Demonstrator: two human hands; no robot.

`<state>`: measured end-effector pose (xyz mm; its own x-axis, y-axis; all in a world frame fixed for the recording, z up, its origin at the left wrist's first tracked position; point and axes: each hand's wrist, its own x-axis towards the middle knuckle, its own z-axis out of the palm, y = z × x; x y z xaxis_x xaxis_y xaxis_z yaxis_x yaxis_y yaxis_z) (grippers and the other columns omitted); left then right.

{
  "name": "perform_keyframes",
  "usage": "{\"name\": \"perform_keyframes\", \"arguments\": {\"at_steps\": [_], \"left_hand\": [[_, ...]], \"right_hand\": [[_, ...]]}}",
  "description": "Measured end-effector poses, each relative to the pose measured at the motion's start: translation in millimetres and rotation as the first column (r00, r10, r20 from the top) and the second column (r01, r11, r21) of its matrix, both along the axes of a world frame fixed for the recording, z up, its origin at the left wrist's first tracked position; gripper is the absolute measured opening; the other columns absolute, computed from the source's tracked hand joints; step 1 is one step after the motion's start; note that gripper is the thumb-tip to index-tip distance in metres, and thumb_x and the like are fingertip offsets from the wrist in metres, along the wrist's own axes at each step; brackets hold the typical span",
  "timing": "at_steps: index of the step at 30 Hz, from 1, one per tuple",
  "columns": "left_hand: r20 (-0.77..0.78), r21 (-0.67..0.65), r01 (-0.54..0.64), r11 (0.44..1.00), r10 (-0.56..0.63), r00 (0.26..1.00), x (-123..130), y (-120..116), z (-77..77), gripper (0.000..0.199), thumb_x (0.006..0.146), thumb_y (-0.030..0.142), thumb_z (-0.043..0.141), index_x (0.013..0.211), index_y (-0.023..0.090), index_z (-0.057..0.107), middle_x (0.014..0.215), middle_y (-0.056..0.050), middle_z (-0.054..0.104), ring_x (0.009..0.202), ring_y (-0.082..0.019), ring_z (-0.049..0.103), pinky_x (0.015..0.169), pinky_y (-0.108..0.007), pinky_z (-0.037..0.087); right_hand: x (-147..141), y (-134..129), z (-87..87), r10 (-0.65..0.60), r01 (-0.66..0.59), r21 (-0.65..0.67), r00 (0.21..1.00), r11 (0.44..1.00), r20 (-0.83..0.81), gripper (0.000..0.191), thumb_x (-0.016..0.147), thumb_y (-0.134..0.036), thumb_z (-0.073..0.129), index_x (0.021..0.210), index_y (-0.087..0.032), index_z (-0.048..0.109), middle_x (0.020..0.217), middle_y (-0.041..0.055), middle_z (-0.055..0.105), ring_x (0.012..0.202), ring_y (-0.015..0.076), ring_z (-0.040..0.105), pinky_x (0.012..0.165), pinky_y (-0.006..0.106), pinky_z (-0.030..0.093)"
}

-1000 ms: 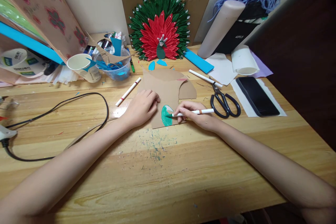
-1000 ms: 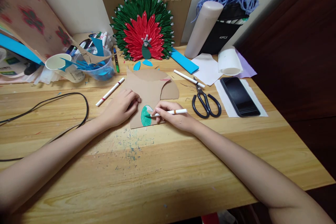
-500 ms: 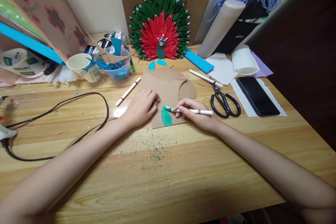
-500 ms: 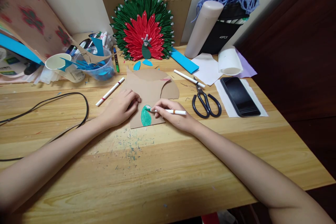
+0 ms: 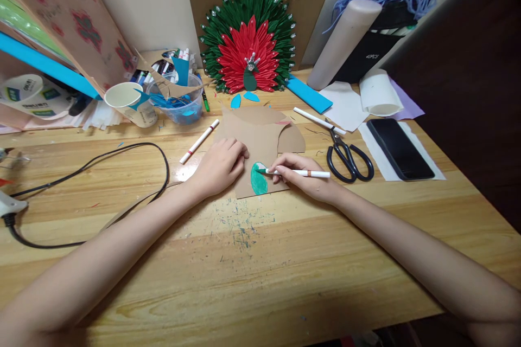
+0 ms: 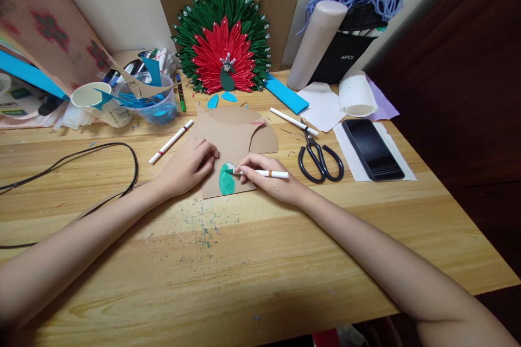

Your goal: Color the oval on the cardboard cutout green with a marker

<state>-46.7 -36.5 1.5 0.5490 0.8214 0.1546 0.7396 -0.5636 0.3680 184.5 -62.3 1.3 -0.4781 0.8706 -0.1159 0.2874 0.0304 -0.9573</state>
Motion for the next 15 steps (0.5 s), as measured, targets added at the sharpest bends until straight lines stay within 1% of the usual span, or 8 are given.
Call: {"name": "perform_keyframes", "arguments": {"at_steps": [2, 6, 9, 15], "left_hand": [[-0.002, 0.002, 0.001, 1.000, -0.001, 1.000, -0.3, -0.3, 0.1, 0.013, 0.089, 0.019, 0.039, 0.091, 0.018, 0.051, 0.090, -0.005, 0.058, 0.086, -0.017, 0.050, 0.076, -0.031, 0.040], [-0.009, 0.005, 0.005, 1.000, -0.005, 1.000, -0.6, 0.2, -0.5, 0.013, 0.089, 0.019, 0.039, 0.091, 0.017, 0.051, 0.091, -0.005, 0.058, 0.086, -0.017, 0.050, 0.076, -0.031, 0.040], [-0.005, 0.008, 0.005, 1.000, -0.005, 1.000, -0.4, 0.7, -1.2, 0.013, 0.089, 0.019, 0.039, 0.091, 0.018, 0.051, 0.091, -0.005, 0.058, 0.087, -0.017, 0.050, 0.077, -0.031, 0.040], [-0.002, 0.001, 0.004, 1.000, -0.004, 1.000, 0.2, 0.3, -0.9, 0.013, 0.089, 0.019, 0.039, 0.091, 0.017, 0.051, 0.091, -0.005, 0.058, 0.086, -0.017, 0.051, 0.077, -0.031, 0.041]], "right_hand": [[0.0, 0.4, 0.4, 0.009, -0.009, 0.001, 1.000, 1.000, 0.005, 0.026, 0.090, -0.040, 0.054, 0.093, -0.017, 0.064, 0.082, 0.0046, 0.067, 0.075, 0.0138, 0.062, 0.063, 0.024, 0.043], [2.1, 1.2, 1.2, 0.075, -0.075, -0.030, 0.997, 0.997, -0.011, 0.025, 0.090, -0.039, 0.055, 0.093, -0.016, 0.064, 0.082, 0.0045, 0.067, 0.077, 0.0143, 0.062, 0.070, 0.026, 0.046], [3.7, 1.3, 1.5, 0.103, -0.104, -0.046, 0.994, 0.994, -0.021, 0.024, 0.089, -0.038, 0.056, 0.092, -0.016, 0.064, 0.080, 0.0040, 0.067, 0.076, 0.0139, 0.062, 0.069, 0.026, 0.046], [2.8, 0.5, 1.5, 0.083, -0.084, -0.060, 0.996, 0.995, -0.010, 0.024, 0.090, -0.039, 0.054, 0.092, -0.017, 0.064, 0.078, 0.0035, 0.066, 0.075, 0.0139, 0.062, 0.069, 0.026, 0.046]]}}
